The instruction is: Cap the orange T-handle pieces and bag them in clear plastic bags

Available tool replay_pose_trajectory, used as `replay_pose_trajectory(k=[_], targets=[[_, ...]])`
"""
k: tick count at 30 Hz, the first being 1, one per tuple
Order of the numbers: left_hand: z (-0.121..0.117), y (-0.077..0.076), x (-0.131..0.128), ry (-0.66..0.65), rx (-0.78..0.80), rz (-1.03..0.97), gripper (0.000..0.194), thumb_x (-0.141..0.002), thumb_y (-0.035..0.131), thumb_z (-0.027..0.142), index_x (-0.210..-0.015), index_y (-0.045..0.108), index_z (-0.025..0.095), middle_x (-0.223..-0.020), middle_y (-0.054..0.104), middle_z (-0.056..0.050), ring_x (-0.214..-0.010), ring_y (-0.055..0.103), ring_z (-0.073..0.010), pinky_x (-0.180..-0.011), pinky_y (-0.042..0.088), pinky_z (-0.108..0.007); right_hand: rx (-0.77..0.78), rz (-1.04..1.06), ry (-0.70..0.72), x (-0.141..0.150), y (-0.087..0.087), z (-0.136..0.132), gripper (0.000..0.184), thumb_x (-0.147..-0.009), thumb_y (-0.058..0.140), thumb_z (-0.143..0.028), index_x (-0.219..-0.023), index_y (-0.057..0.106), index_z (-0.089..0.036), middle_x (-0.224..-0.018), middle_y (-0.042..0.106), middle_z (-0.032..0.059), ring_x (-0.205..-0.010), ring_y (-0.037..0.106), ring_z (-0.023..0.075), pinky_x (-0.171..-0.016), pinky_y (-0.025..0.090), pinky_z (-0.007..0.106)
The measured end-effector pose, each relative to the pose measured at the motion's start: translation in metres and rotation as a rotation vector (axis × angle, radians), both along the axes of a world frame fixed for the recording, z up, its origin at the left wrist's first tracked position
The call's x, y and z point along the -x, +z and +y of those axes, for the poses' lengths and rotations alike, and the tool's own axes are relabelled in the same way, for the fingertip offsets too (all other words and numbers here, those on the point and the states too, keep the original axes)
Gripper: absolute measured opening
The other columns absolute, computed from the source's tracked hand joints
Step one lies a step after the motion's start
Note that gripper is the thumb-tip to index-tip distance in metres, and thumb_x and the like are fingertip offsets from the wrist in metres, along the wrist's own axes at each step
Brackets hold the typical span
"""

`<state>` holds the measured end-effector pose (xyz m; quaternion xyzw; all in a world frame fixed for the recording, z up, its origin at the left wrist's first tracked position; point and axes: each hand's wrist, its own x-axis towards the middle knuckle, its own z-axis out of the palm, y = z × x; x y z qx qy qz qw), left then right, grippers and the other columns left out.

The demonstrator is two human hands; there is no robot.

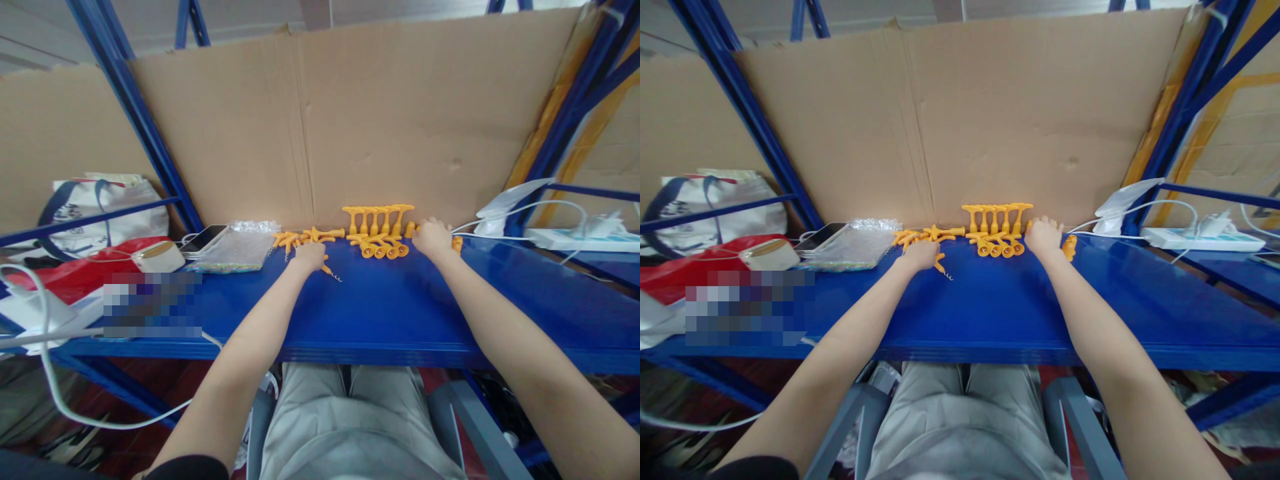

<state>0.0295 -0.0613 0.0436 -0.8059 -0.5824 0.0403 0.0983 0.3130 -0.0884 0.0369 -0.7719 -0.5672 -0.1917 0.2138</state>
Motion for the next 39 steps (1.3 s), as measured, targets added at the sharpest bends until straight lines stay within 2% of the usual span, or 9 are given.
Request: replay_pose_trajectory(k=[5, 8, 12, 16, 19, 26, 30, 34, 39], targets=[[-0.010, 0.010, 0.002, 0.015, 0.129, 0.053, 0.047, -0.089, 0.052, 0.015, -0.135, 0.054, 0.024, -0.142, 0.056, -0.013, -0.128, 0.056, -0.0279, -0.101, 0.047, -0.039, -0.029, 0.064, -0.178, -0.021, 0.011, -0.006, 0.041, -0.090, 0.041, -0.020, -0.119, 0.063, -0.001, -0.121, 0.059, 0.0291, -0.114, 0.056, 0.0342, -0.088, 0.047, 0.043], [-0.012, 0.012, 0.002, -0.026, 0.158, 0.046, 0.053, -0.086, 0.050, 0.009, -0.136, 0.054, 0.027, -0.143, 0.055, -0.011, -0.127, 0.056, -0.0275, -0.101, 0.048, -0.038, 0.071, 0.080, -0.237, -0.027, 0.008, -0.003, 0.040, -0.086, 0.048, -0.021, -0.120, 0.064, -0.005, -0.121, 0.061, 0.0269, -0.116, 0.056, 0.0353, -0.088, 0.049, 0.046], [-0.009, 0.010, 0.000, -0.113, 0.156, 0.010, 0.055, -0.082, 0.049, 0.004, -0.130, 0.060, 0.027, -0.140, 0.059, -0.007, -0.125, 0.058, -0.0239, -0.101, 0.046, -0.031, 0.250, 0.141, -0.293, -0.029, 0.002, 0.003, 0.042, -0.082, 0.056, -0.021, -0.122, 0.064, -0.012, -0.121, 0.064, 0.0240, -0.119, 0.058, 0.0371, -0.090, 0.049, 0.054], [-0.002, 0.004, -0.002, -0.134, 0.217, -0.063, 0.041, -0.079, 0.054, 0.012, -0.117, 0.066, 0.023, -0.111, 0.074, -0.007, -0.095, 0.070, -0.0212, -0.085, 0.052, -0.027, 0.286, 0.115, -0.287, -0.028, 0.000, 0.006, 0.045, -0.083, 0.055, -0.019, -0.126, 0.061, -0.010, -0.124, 0.063, 0.0243, -0.123, 0.057, 0.0364, -0.098, 0.042, 0.059], [0.002, -0.001, -0.004, -0.133, 0.242, -0.143, 0.031, -0.081, 0.055, 0.023, -0.110, 0.066, 0.021, -0.098, 0.075, -0.005, -0.079, 0.070, -0.0190, -0.075, 0.052, -0.027, 0.286, 0.072, -0.269, -0.027, 0.000, 0.006, 0.046, -0.082, 0.055, -0.018, -0.126, 0.061, -0.009, -0.124, 0.064, 0.0239, -0.122, 0.057, 0.0358, -0.101, 0.039, 0.060], [0.009, -0.008, -0.003, -0.159, 0.143, -0.245, 0.028, -0.085, 0.053, 0.029, -0.110, 0.060, 0.019, -0.104, 0.073, -0.007, -0.094, 0.068, -0.0217, -0.079, 0.049, -0.028, 0.277, 0.082, -0.227, -0.028, 0.003, 0.004, 0.044, -0.078, 0.061, -0.019, -0.122, 0.065, -0.013, -0.124, 0.064, 0.0223, -0.121, 0.058, 0.0372, -0.098, 0.043, 0.059], [0.009, -0.009, -0.003, -0.177, 0.116, -0.324, 0.025, -0.086, 0.052, 0.027, -0.108, 0.059, 0.019, -0.100, 0.073, -0.006, -0.093, 0.068, -0.0213, -0.079, 0.049, -0.028, 0.280, 0.057, -0.205, -0.032, 0.005, 0.005, 0.044, -0.079, 0.065, -0.024, -0.121, 0.065, -0.011, -0.131, 0.059, 0.0241, -0.129, 0.049, 0.0413, -0.102, 0.035, 0.065], [0.007, -0.009, -0.004, -0.177, 0.061, -0.388, 0.026, -0.086, 0.053, 0.024, -0.110, 0.059, 0.018, -0.099, 0.073, -0.006, -0.092, 0.068, -0.0212, -0.081, 0.048, -0.028, 0.330, 0.023, -0.225, -0.035, 0.004, 0.007, 0.042, -0.080, 0.065, -0.027, -0.121, 0.066, -0.014, -0.135, 0.056, 0.0221, -0.134, 0.039, 0.0441, -0.101, 0.025, 0.075], [0.005, -0.007, -0.005, -0.172, 0.038, -0.424, 0.029, -0.086, 0.052, 0.023, -0.113, 0.059, 0.018, -0.092, 0.073, -0.005, -0.091, 0.069, -0.0221, -0.081, 0.049, -0.029, 0.379, -0.089, -0.182, -0.025, 0.006, 0.003, 0.045, -0.079, 0.067, -0.031, -0.121, 0.065, -0.014, -0.133, 0.056, 0.0211, -0.132, 0.040, 0.0424, -0.103, 0.015, 0.078]])
